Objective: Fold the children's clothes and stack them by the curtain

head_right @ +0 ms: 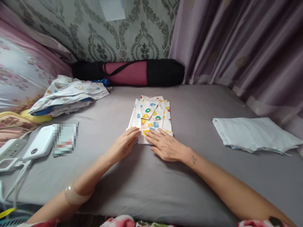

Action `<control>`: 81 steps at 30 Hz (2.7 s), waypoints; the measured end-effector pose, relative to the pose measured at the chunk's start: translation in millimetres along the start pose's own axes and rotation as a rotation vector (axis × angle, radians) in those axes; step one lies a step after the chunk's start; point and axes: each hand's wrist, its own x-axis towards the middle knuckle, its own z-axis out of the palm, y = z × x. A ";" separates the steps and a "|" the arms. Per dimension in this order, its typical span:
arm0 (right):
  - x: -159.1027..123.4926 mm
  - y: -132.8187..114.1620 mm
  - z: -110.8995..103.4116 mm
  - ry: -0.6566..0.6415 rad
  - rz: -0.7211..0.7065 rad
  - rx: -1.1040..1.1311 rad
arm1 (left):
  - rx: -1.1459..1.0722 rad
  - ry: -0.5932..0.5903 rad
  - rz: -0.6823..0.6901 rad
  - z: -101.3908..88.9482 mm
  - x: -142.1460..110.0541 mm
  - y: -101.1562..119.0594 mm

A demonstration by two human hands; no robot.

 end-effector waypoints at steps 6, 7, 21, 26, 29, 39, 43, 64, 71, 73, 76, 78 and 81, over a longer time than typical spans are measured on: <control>22.5 21.9 -9.0 -0.099 -0.232 0.078 | -0.070 0.056 0.015 17.3 -1.7 -12.6; 25.1 27.2 -8.8 -0.116 -0.266 0.082 | -0.080 0.073 0.020 18.4 -2.0 -14.3; 29.3 49.5 11.6 -0.162 -0.286 0.106 | -0.055 0.183 -0.119 17.3 -8.9 -39.3; 30.9 45.6 4.3 -0.187 -0.258 0.116 | -0.098 0.228 -0.285 6.6 -10.7 -44.2; 36.3 39.8 -1.6 -0.156 -0.226 0.125 | -0.153 0.271 -0.434 0.5 -8.9 -42.1; 73.5 24.1 7.7 -0.156 -0.322 0.087 | -0.355 0.378 -0.632 -2.3 -5.9 -43.3; 76.4 25.2 16.6 -0.131 -0.309 0.107 | -0.370 0.400 -0.639 0.1 -7.7 -48.4; 98.1 3.7 10.2 -0.128 -0.298 0.038 | -0.398 0.423 -0.626 6.7 -9.3 -58.0; 107.7 3.1 30.4 -0.126 -0.317 0.038 | -0.409 0.411 -0.635 4.6 -10.2 -56.7; 107.9 3.3 30.1 -0.128 -0.317 0.027 | -0.416 0.409 -0.636 5.0 -10.7 -57.3; 106.7 0.3 25.9 -0.130 -0.303 0.016 | -0.420 0.406 -0.637 5.2 -10.7 -58.1; 104.5 -5.2 23.2 -0.119 -0.284 0.023 | -0.416 0.405 -0.635 4.6 -10.3 -58.1; 100.0 -16.5 23.3 -0.099 -0.277 0.058 | -0.394 0.415 -0.633 3.6 -9.9 -57.9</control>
